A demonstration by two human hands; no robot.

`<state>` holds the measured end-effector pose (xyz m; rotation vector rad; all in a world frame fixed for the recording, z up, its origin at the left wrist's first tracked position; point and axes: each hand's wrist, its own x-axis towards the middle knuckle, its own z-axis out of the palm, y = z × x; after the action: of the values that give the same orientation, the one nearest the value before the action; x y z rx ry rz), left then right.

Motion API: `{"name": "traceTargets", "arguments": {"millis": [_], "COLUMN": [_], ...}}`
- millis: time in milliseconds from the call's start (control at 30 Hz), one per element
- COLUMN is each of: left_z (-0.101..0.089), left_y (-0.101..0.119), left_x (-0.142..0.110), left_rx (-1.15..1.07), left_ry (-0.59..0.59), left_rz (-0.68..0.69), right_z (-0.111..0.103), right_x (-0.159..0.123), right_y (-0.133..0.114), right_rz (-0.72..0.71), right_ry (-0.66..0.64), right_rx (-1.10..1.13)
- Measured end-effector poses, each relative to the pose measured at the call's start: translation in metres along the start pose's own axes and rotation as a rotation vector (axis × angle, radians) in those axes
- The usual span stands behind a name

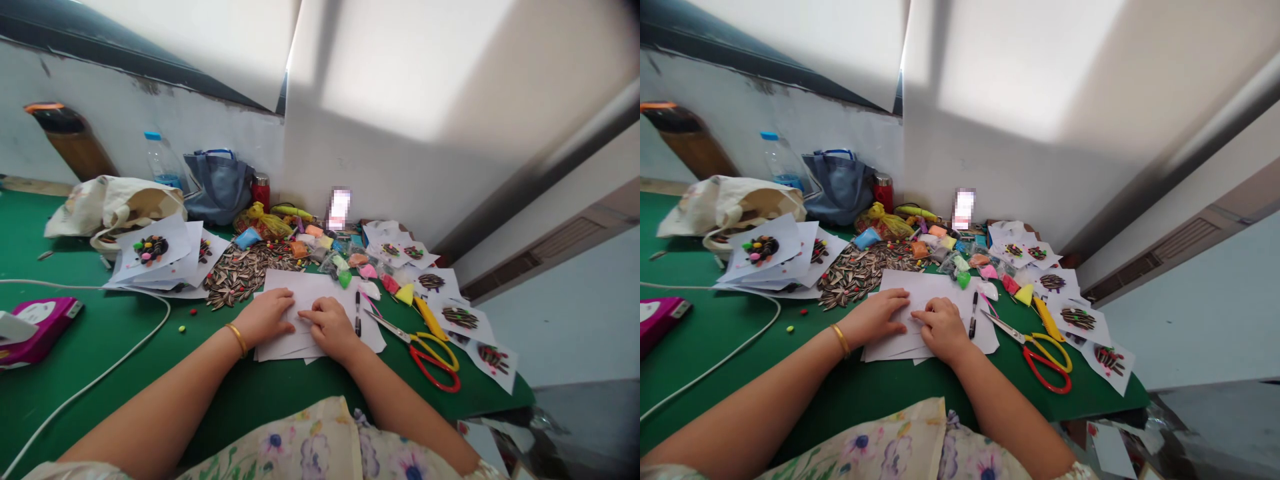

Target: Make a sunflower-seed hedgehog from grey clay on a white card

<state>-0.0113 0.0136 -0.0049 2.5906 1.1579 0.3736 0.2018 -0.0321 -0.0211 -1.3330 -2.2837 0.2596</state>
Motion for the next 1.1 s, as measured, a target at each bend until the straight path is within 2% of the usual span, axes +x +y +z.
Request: {"name": "traceTargets", "arguments": {"millis": [267, 500, 767, 967, 1100], "left_z": [0.0001, 0.0013, -0.0001, 0.0005, 0.0012], "left_y": [-0.0002, -0.0019, -0.0005, -0.0012, -0.0016], "left_x": [0.0003, -0.0001, -0.0002, -0.0005, -0.0006], "left_rx": [0.027, 0.012, 0.012, -0.008, -0.017], "left_ry": [-0.002, -0.002, -0.007, 0.005, 0.019], "left_rz": [0.005, -0.001, -0.003, 0.002, 0.006], "right_z": [-0.0005, -0.0011, -0.0014, -0.0016, -0.0021], "right_x": [0.0004, 0.0001, 0.0000, 0.0002, 0.0005], "right_y": [-0.0025, 0.0000, -0.0014, 0.0001, -0.0011], "right_rz": [-0.013, -0.020, -0.026, -0.020, -0.017], "right_ry": [-0.046, 0.012, -0.049, -0.018, -0.042], "right_rx": [-0.012, 0.031, 0.006, 0.018, 0.008]}}
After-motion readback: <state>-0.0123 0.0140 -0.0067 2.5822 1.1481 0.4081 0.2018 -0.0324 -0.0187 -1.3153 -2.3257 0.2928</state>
